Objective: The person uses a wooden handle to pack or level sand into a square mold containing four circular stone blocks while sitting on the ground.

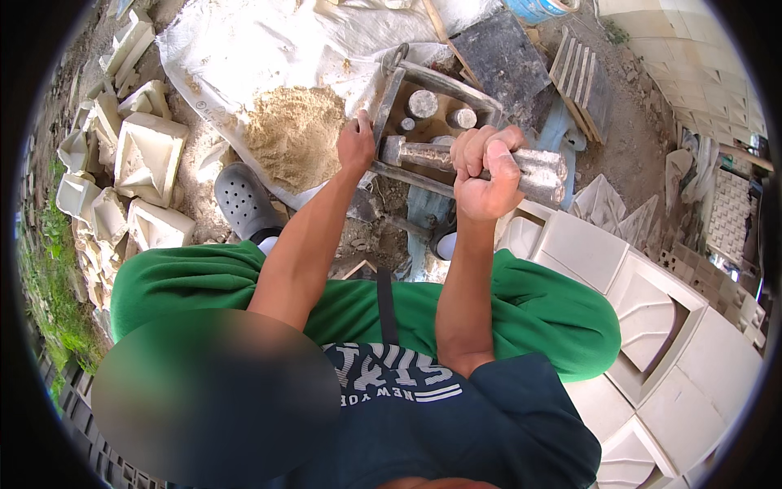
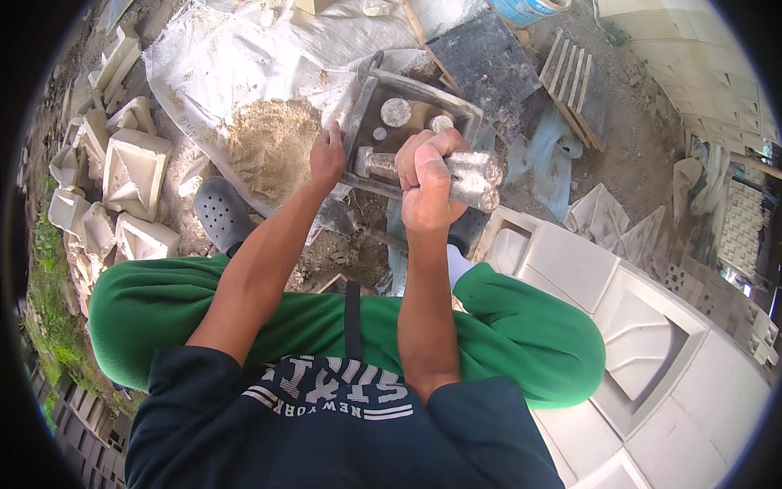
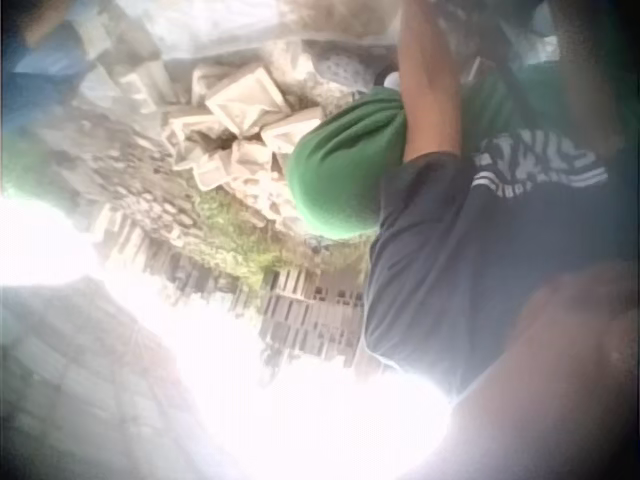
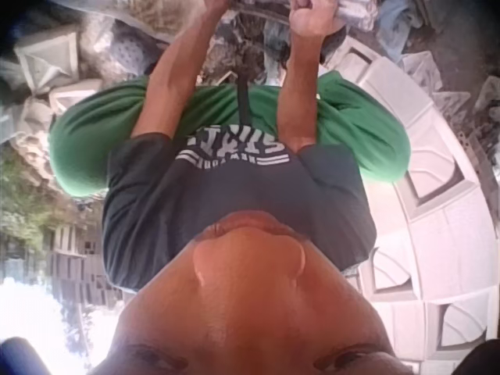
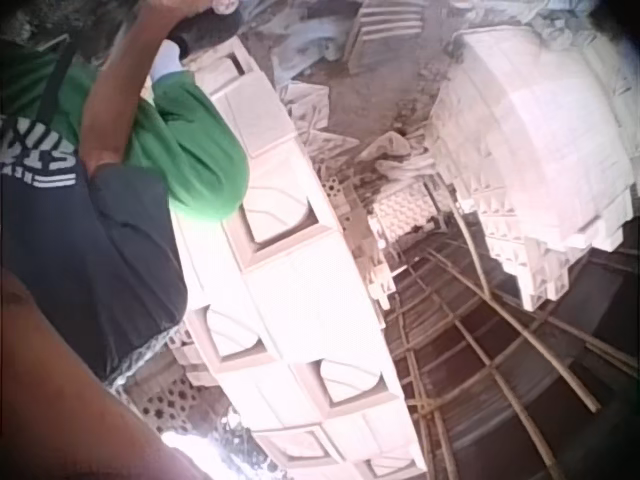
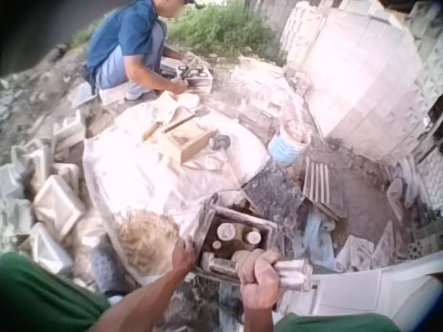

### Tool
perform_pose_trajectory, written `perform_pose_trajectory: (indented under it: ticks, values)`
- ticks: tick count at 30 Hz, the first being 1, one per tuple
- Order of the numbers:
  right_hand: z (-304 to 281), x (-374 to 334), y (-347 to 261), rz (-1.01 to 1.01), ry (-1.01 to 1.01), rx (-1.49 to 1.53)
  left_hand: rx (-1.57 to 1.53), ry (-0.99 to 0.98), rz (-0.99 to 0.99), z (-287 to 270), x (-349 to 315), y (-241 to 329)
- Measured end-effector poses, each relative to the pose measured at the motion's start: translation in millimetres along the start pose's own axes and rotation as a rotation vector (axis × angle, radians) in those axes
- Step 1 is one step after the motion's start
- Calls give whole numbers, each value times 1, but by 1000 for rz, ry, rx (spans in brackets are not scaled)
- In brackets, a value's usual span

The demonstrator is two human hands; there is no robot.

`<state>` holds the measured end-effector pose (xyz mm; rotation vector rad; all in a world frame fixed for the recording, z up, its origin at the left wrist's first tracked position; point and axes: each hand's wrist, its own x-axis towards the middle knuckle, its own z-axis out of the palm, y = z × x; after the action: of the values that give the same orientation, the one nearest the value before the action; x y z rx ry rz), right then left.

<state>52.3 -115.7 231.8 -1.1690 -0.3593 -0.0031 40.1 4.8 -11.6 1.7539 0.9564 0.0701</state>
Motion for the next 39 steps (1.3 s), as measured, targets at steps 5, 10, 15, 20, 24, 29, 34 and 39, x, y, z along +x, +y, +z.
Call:
perform_pose_trajectory:
  ticks: [5,10,15,20,24,29,34,39]
  values:
    - [6,-4,20,65,89,-87,-23,-29,-23,-1,-3,0]
    - [-3,-2,-8,20,-1,-2,-50,-15,-10,-4,-6,2]
    - [-6,-6,17,85,-49,-166,-30,-14,-22,-3,-8,2]
    - [3,-2,-10,24,-123,-100,-16,-20,-37,-4,-3,-2]
    - [1,-6,3,50,-96,-135,-37,3,-26,0,-4,-3]
    - [3,2,13,80,-33,27,49,0,-52,-3,-3,0]
    - [10,6,-13,-19,-60,-66,-4,-2,-28,-1,-4,-1]
    - [8,-1,30,106,67,-60,-38,-3,-54,-3,-5,2]
